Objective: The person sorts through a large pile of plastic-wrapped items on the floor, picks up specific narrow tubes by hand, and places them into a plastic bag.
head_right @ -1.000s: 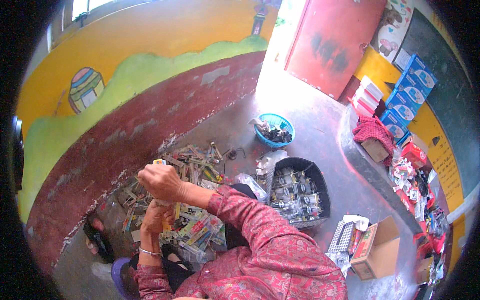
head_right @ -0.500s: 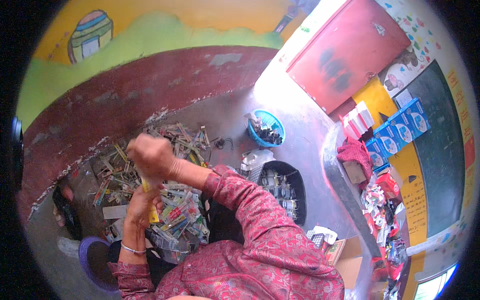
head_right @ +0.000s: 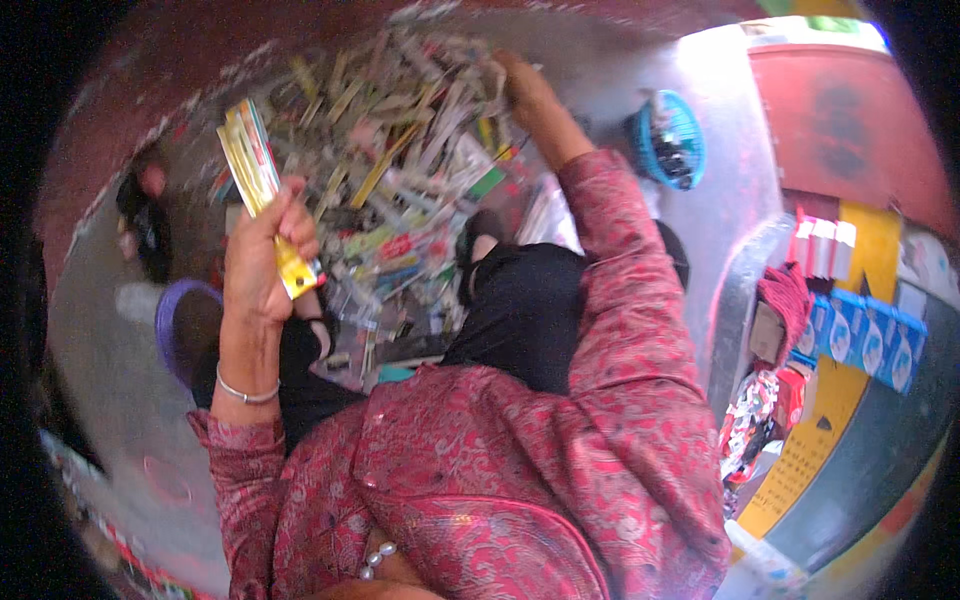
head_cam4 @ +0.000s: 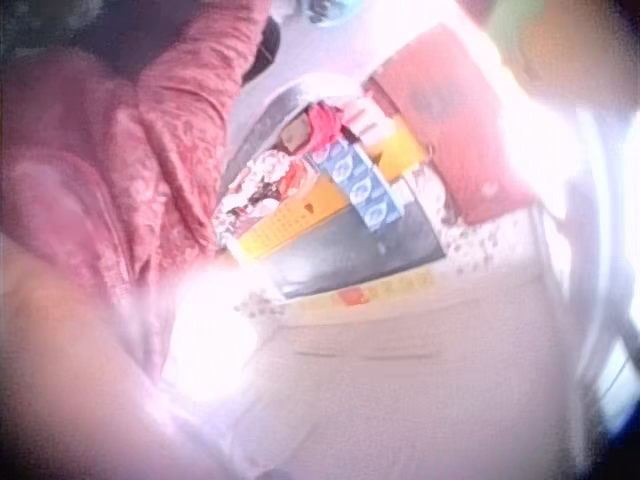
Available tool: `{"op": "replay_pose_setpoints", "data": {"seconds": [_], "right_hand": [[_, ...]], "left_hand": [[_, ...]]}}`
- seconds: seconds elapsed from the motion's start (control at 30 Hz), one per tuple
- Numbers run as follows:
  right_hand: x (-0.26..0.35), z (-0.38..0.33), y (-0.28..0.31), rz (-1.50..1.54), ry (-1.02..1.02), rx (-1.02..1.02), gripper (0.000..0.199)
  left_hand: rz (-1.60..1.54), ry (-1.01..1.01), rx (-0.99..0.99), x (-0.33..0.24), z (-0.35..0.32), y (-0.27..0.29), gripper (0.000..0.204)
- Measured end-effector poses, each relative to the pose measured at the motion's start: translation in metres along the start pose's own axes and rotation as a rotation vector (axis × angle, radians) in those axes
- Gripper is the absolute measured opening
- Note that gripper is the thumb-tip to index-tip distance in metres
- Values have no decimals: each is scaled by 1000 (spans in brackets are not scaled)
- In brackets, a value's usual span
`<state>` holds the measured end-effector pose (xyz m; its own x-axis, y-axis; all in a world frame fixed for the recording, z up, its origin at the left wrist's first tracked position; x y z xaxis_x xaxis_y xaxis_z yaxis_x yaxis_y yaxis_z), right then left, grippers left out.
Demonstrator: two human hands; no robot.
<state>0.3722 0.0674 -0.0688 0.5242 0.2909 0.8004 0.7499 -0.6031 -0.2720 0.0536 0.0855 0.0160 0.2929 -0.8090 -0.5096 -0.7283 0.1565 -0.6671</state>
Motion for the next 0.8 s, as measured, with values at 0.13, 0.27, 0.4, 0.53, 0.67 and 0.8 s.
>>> {"op": "replay_pose_setpoints", "data": {"seconds": [0.13, 0.27, 0.4, 0.53, 0.67, 0.8], "right_hand": [[-72, 30, 51, -166, -130, -54, 16], [-128, 49, 59, -614, 115, 68, 19], [-175, 65, 54, -803, 236, -129, 15], [-240, 87, 24, -1099, 234, 260, 55], [-202, 23, -33, -600, -83, 811, 66], [-129, -58, -55, 277, -91, 1151, 65]], "left_hand": [[-8, -78, -164, 1, 5, 14, 22], [73, -62, -225, 16, 17, 21, 25], [93, 49, -183, 42, 31, 12, 26], [212, 181, 21, 74, 56, -8, 27], [297, 211, -24, 106, 65, -9, 30], [349, 495, 62, 158, 96, -19, 31]]}}
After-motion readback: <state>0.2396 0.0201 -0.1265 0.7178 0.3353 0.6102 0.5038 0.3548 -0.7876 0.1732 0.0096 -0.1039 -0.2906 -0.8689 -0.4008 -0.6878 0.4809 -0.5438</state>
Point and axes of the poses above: each hand's wrist, its own z-axis towards the middle knuckle, its own y-axis out of the back of the hand, x = y × z, the point moved 8 cm from there along z, towards the middle knuckle, and after that the axes turned 1 degree about y, right-handed, at the moved point
